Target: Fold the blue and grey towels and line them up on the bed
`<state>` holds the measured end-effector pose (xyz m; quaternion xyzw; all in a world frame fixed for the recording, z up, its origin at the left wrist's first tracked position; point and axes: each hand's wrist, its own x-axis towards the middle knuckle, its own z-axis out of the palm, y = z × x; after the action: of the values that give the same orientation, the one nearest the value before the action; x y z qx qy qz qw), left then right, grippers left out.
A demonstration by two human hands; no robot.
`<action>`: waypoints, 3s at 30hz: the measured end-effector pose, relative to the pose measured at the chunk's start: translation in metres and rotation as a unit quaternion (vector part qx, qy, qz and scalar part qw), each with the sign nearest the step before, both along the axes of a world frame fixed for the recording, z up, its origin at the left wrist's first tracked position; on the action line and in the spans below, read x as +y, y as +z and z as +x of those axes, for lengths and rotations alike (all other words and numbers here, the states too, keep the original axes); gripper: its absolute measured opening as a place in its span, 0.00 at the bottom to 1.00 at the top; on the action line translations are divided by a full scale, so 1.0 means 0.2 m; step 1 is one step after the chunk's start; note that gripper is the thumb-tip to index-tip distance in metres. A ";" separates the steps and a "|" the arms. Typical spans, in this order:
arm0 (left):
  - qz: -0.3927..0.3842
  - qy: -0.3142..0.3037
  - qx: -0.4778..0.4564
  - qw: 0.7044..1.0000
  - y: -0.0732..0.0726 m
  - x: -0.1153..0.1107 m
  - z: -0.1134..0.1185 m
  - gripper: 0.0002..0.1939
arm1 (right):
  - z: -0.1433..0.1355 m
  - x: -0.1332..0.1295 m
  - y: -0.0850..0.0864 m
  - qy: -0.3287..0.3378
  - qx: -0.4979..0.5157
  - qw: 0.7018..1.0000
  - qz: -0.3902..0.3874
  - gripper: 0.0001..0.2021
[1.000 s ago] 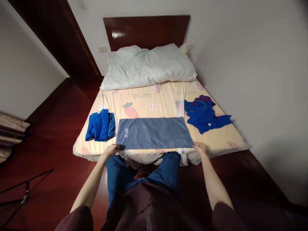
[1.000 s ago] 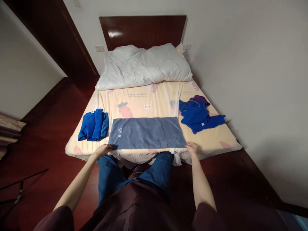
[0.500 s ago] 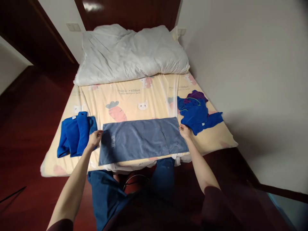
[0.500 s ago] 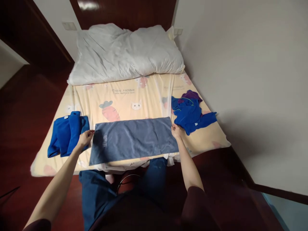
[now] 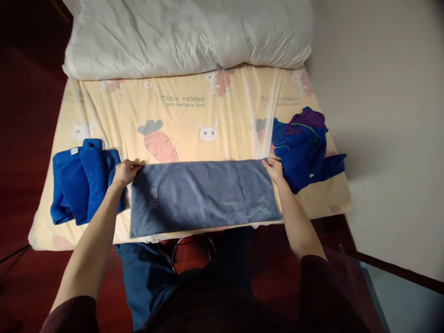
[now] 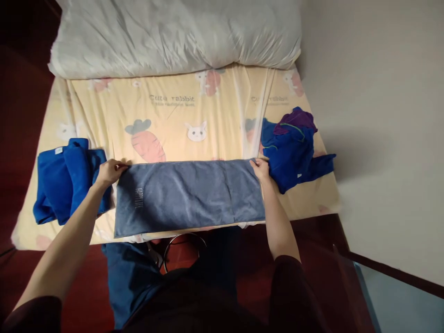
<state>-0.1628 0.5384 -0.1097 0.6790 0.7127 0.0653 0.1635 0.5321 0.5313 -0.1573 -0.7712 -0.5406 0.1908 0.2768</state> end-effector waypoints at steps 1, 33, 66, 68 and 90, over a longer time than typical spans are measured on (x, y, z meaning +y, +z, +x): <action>0.002 -0.003 -0.003 1.000 0.01 0.01 -0.01 0.19 | 0.01 0.01 0.01 -0.002 -0.002 1.000 -0.003 0.24; 0.090 0.022 0.009 0.996 -0.08 -0.39 0.76 0.36 | -0.82 -0.26 0.03 0.186 -0.204 0.960 -0.037 0.33; 0.076 0.009 -0.035 0.996 -0.04 -1.04 1.01 0.33 | -1.25 -0.79 0.11 0.237 -0.126 0.963 -0.006 0.30; 0.079 0.053 -0.017 0.995 -0.03 -1.06 0.89 0.33 | -1.03 -0.79 0.11 0.192 -0.131 0.972 -0.019 0.30; 0.076 0.080 0.041 0.993 -0.02 -1.37 0.52 0.34 | -0.10 -1.15 0.19 -0.150 0.027 0.986 -0.065 0.19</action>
<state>-0.0585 0.2637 -0.1133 0.6320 0.7640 0.1043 0.0770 0.5120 0.3011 -0.1195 -0.8543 -0.3978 0.2024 0.2663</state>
